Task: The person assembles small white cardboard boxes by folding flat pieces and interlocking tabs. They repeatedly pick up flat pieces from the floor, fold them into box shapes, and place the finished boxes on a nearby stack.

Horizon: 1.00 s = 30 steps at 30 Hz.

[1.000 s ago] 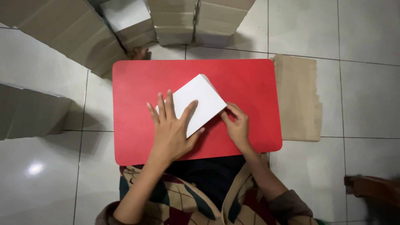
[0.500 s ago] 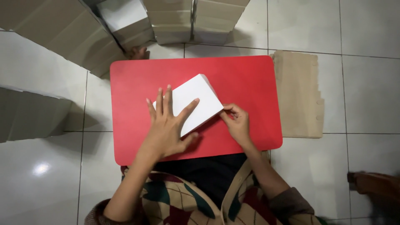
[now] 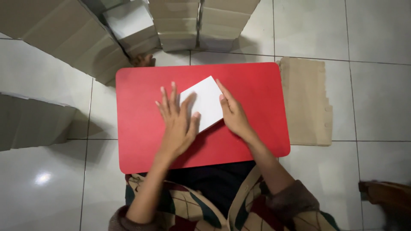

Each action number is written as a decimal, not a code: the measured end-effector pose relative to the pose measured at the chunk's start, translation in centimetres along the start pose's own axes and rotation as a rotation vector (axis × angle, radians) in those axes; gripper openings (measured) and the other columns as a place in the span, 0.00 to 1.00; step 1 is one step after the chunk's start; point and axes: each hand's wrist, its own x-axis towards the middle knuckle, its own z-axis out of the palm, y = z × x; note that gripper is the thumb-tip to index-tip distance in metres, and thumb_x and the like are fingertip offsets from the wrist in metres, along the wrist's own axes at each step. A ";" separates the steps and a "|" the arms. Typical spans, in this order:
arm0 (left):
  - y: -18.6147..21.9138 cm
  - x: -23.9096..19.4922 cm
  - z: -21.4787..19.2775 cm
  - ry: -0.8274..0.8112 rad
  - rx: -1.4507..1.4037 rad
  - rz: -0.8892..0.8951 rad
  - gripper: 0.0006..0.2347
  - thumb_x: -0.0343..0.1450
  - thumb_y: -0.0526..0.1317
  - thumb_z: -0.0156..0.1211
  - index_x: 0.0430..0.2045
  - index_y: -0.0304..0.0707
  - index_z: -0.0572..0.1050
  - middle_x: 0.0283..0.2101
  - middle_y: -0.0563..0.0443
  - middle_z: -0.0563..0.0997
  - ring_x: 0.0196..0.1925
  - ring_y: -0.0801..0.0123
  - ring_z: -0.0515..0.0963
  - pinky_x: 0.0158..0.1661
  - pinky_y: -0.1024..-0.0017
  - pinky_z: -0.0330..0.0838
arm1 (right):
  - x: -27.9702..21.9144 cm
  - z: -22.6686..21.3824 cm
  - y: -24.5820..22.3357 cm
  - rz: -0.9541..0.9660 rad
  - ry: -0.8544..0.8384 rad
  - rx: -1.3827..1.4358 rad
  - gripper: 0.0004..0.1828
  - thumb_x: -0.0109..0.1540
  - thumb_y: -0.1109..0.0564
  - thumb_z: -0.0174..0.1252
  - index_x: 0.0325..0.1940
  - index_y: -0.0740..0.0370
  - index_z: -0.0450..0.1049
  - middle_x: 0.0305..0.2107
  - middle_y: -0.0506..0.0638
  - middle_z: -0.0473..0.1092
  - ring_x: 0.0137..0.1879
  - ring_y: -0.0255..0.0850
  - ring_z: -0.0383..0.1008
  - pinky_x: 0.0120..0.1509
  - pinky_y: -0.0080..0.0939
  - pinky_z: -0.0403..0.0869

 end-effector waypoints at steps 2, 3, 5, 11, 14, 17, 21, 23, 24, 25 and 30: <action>-1.1 -0.2 1.9 0.204 -0.165 -0.016 0.24 0.78 0.44 0.41 0.71 0.42 0.53 0.77 0.30 0.35 0.76 0.27 0.26 0.66 0.25 0.31 | 0.0 0.5 0.8 0.055 0.033 0.086 0.26 0.75 0.59 0.35 0.79 0.62 0.54 0.72 0.65 0.55 0.78 0.56 0.52 0.82 0.58 0.52; -1.3 -0.5 2.3 0.204 -0.167 -0.022 0.24 0.78 0.44 0.41 0.71 0.42 0.53 0.77 0.30 0.35 0.76 0.27 0.26 0.66 0.25 0.31 | -0.1 0.6 0.6 0.059 0.028 0.085 0.26 0.75 0.59 0.35 0.79 0.62 0.54 0.72 0.65 0.55 0.78 0.56 0.52 0.82 0.58 0.52; -1.8 -0.3 2.8 0.315 -0.272 0.051 0.25 0.78 0.38 0.40 0.74 0.39 0.47 0.77 0.30 0.32 0.76 0.27 0.26 0.67 0.27 0.28 | 0.3 0.7 0.0 0.051 0.047 0.136 0.25 0.75 0.58 0.35 0.77 0.64 0.56 0.71 0.65 0.57 0.78 0.55 0.53 0.81 0.57 0.53; -2.5 0.0 3.2 0.372 -0.352 0.089 0.26 0.79 0.37 0.40 0.74 0.38 0.44 0.77 0.32 0.33 0.77 0.31 0.28 0.69 0.30 0.27 | 0.6 0.7 1.8 0.074 0.050 0.153 0.25 0.75 0.57 0.35 0.76 0.67 0.57 0.70 0.67 0.58 0.77 0.57 0.54 0.81 0.58 0.54; -2.8 0.3 3.7 0.439 -0.431 0.081 0.27 0.79 0.40 0.45 0.72 0.36 0.43 0.76 0.31 0.33 0.78 0.33 0.29 0.72 0.40 0.43 | 0.5 0.7 1.0 0.111 0.085 0.202 0.26 0.75 0.54 0.36 0.76 0.67 0.56 0.70 0.70 0.58 0.77 0.63 0.54 0.80 0.61 0.56; -5.3 -0.7 5.7 0.651 -0.450 0.027 0.36 0.74 0.58 0.53 0.68 0.34 0.44 0.72 0.32 0.42 0.78 0.37 0.38 0.73 0.43 0.42 | 0.7 1.7 6.4 0.160 0.210 0.353 0.31 0.74 0.50 0.42 0.79 0.65 0.49 0.69 0.76 0.55 0.76 0.71 0.53 0.78 0.69 0.56; -9.1 -4.2 10.5 0.683 -0.243 -0.014 0.36 0.68 0.65 0.56 0.57 0.34 0.55 0.59 0.40 0.55 0.68 0.41 0.52 0.71 0.47 0.42 | 0.1 2.3 7.7 0.160 0.324 0.391 0.31 0.73 0.47 0.45 0.76 0.64 0.47 0.67 0.73 0.59 0.75 0.68 0.57 0.76 0.68 0.60; -7.9 -5.2 10.8 0.522 -0.287 -0.050 0.40 0.55 0.56 0.76 0.55 0.38 0.58 0.55 0.44 0.60 0.64 0.44 0.58 0.70 0.49 0.47 | 0.3 2.1 8.1 0.229 0.385 0.388 0.26 0.74 0.46 0.42 0.70 0.65 0.56 0.65 0.69 0.63 0.74 0.64 0.59 0.75 0.64 0.62; -6.3 -5.0 9.6 0.523 -0.287 -0.042 0.40 0.55 0.56 0.76 0.55 0.38 0.58 0.55 0.44 0.60 0.64 0.44 0.58 0.70 0.49 0.47 | 0.3 1.8 8.0 0.223 0.390 0.389 0.26 0.74 0.46 0.42 0.70 0.65 0.56 0.65 0.69 0.63 0.74 0.64 0.59 0.75 0.64 0.62; -4.6 -4.7 8.4 0.525 -0.264 -0.024 0.35 0.62 0.47 0.73 0.59 0.36 0.58 0.58 0.40 0.61 0.65 0.46 0.60 0.68 0.52 0.55 | 0.3 1.6 7.9 0.273 0.442 0.338 0.24 0.70 0.41 0.45 0.63 0.59 0.65 0.58 0.58 0.69 0.65 0.51 0.66 0.67 0.50 0.66; -2.4 -2.0 7.4 0.479 -0.317 0.014 0.26 0.72 0.33 0.60 0.66 0.33 0.58 0.62 0.33 0.62 0.67 0.47 0.64 0.67 0.56 0.62 | 0.0 0.2 7.1 0.319 0.505 0.262 0.31 0.68 0.36 0.42 0.62 0.60 0.71 0.55 0.53 0.74 0.60 0.42 0.75 0.60 0.40 0.73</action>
